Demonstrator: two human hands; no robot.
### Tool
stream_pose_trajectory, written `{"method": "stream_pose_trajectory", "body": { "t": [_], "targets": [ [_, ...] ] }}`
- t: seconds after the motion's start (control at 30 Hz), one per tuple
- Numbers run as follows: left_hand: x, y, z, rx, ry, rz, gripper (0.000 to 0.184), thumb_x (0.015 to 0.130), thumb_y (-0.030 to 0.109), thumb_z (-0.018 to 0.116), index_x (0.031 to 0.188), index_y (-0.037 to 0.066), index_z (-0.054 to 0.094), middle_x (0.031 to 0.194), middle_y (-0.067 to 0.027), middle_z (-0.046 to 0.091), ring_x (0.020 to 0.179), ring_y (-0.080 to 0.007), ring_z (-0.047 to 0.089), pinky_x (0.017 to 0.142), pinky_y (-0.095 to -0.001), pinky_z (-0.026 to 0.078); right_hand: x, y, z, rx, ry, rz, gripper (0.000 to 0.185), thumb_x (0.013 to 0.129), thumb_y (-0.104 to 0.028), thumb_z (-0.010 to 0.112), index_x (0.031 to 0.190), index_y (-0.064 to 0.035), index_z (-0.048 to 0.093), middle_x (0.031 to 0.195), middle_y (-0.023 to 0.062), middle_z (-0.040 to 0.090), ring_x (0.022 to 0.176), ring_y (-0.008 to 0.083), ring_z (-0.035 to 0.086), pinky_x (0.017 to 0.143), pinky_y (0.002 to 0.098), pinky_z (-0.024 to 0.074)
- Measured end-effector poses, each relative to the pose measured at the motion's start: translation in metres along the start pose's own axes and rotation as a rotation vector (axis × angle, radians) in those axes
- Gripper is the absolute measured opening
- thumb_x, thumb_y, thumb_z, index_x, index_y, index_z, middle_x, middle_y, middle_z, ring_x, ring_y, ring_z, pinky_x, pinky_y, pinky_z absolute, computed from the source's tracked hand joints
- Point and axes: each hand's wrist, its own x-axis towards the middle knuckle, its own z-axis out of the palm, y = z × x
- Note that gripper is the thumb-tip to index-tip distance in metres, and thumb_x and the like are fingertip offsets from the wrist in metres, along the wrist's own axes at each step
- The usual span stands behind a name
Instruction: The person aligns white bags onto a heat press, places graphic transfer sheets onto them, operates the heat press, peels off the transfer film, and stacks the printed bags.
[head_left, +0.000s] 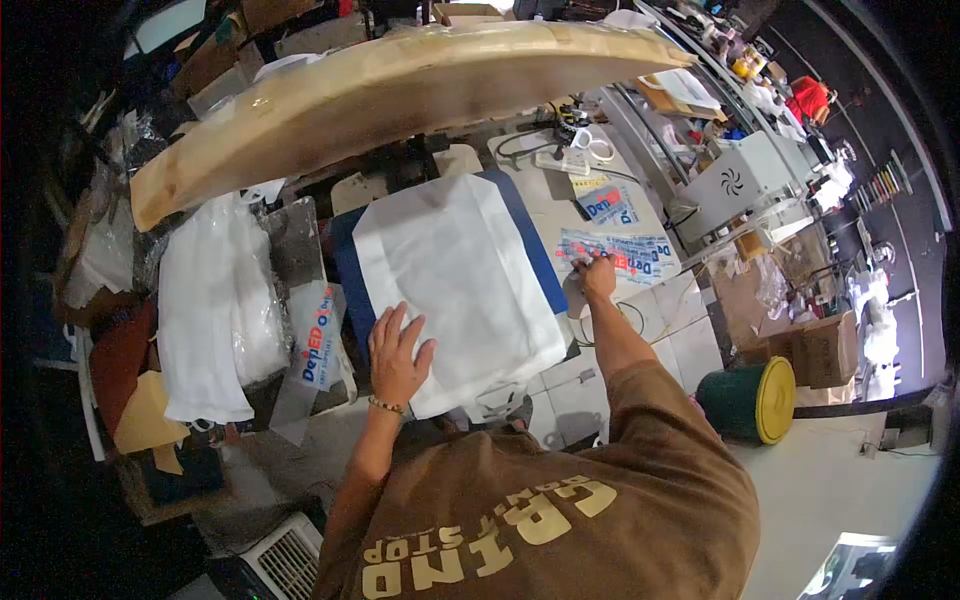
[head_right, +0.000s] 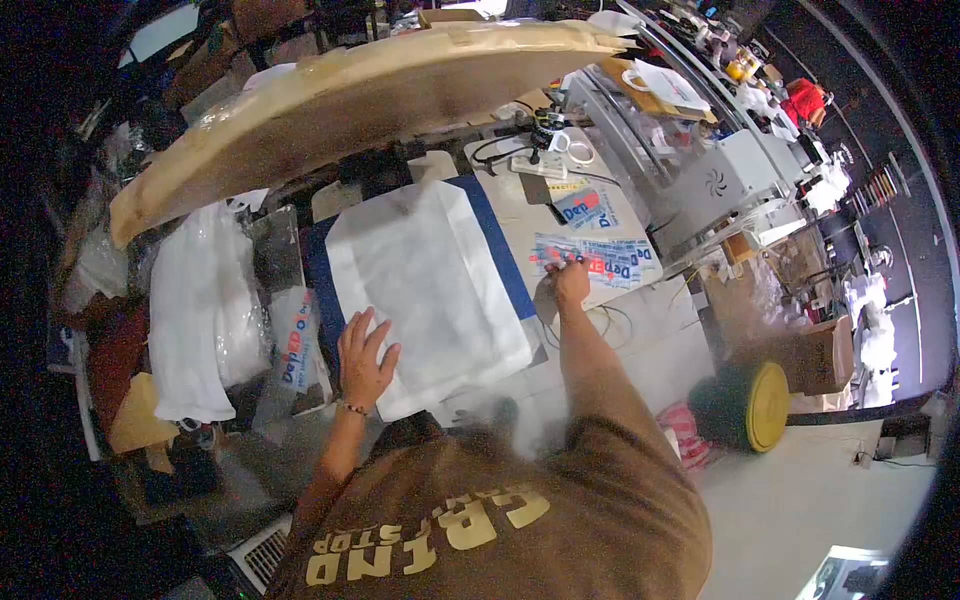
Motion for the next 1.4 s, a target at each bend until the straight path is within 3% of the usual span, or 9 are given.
{"method": "stream_pose_trajectory", "body": {
  "t": [0.3,0.4,0.5,0.57,0.67,0.7,0.77,1.17,1.4],
  "targets": [
    [0.003,-0.001,-0.001,-0.042,-0.018,-0.059,0.042,0.084,0.029,0.073,0.121,0.010,0.067,0.142,-0.0172,0.051,0.132,-0.0393,0.044,0.109,-0.0502,0.036,0.020,0.049,-0.001,0.332,0.292,0.044,0.041,0.081,-0.038,0.078,0.104,-0.0041,0.075,0.110,0.0195,0.065,0.103,0.0379,0.063,0.088,0.0459,0.0509],
    [0.010,0.017,-0.007,-0.113,0.009,-0.089,0.046,0.082,0.029,0.077,0.121,0.006,0.067,0.138,-0.0169,0.055,0.129,-0.0401,0.048,0.107,-0.0499,0.039,-0.009,0.023,-0.059,0.375,0.432,-0.209,0.032,0.082,-0.028,0.079,0.105,-0.0062,0.075,0.111,0.0164,0.065,0.100,0.0360,0.064,0.086,0.0433,0.0516],
    [0.034,0.067,-0.019,-0.244,0.018,-0.128,0.056,0.081,0.030,0.082,0.126,0.004,0.062,0.132,-0.0182,0.059,0.119,-0.0397,0.056,0.100,-0.0467,0.046,-0.101,-0.066,-0.140,0.577,0.203,-0.479,0.028,0.076,-0.016,0.080,0.103,-0.0077,0.076,0.111,0.0130,0.066,0.092,0.0314,0.067,0.080,0.0407,0.0533],
    [0.050,0.092,-0.021,-1.021,-0.068,-0.563,0.061,0.082,0.028,0.082,0.131,0.003,0.057,0.126,-0.0203,0.062,0.109,-0.0372,0.063,0.096,-0.0431,0.050,-0.148,-0.110,-0.144,0.421,0.097,-0.746,0.057,0.065,-0.005,0.076,0.120,-0.0180,0.073,0.114,0.0143,0.065,0.093,0.0326,0.068,0.078,0.0421,0.0549],
    [0.068,0.067,0.007,-1.000,-0.057,-0.856,0.060,0.083,0.016,0.080,0.135,0.004,0.053,0.126,-0.0113,0.064,0.111,-0.0237,0.062,0.095,-0.0351,0.050,-0.207,-0.163,-0.115,0.331,-0.157,-0.844,0.044,0.074,-0.026,0.077,0.116,-0.0133,0.072,0.110,0.0144,0.065,0.081,0.0345,0.069,0.073,0.0447,0.0561],
    [0.067,0.050,0.016,-0.997,-0.060,-0.852,0.060,0.083,0.016,0.080,0.135,0.004,0.053,0.126,-0.0113,0.064,0.111,-0.0237,0.062,0.095,-0.0351,0.050,-0.218,-0.170,-0.103,0.293,-0.227,-0.848,0.044,0.079,-0.033,0.078,0.118,-0.0138,0.072,0.114,0.0138,0.064,0.077,0.0346,0.069,0.069,0.0445,0.0567],
    [0.061,-0.002,0.023,-0.357,0.127,-0.391,0.058,0.078,0.011,0.080,0.130,0.003,0.056,0.114,-0.0196,0.069,0.109,-0.0322,0.066,0.093,-0.0373,0.051,-0.225,-0.174,-0.094,0.246,-0.304,-0.871,0.046,0.081,-0.039,0.077,0.118,-0.0138,0.070,0.121,0.0133,0.061,0.076,0.0346,0.070,0.068,0.0443,0.0571],
    [0.092,-0.051,-0.006,-0.395,-0.238,-0.324,0.054,0.075,0.005,0.080,0.126,0.007,0.063,0.121,-0.0190,0.067,0.111,-0.0329,0.065,0.094,-0.0368,0.050,-0.164,-0.128,-0.082,0.006,-0.288,-0.925,0.064,0.083,-0.042,0.073,0.137,-0.0126,0.057,0.151,0.0151,0.045,0.085,0.0336,0.072,0.072,0.0412,0.0593],
    [0.061,-0.020,0.008,-0.018,-0.008,-0.177,0.051,0.076,0.022,0.082,0.123,0.010,0.068,0.137,-0.0180,0.053,0.123,-0.0372,0.051,0.104,-0.0435,0.041,-0.165,-0.124,-0.075,0.017,-0.291,-0.891,0.062,0.083,-0.041,0.074,0.136,-0.0124,0.059,0.151,0.0141,0.045,0.086,0.0334,0.072,0.073,0.0416,0.0594]
  ]
}}
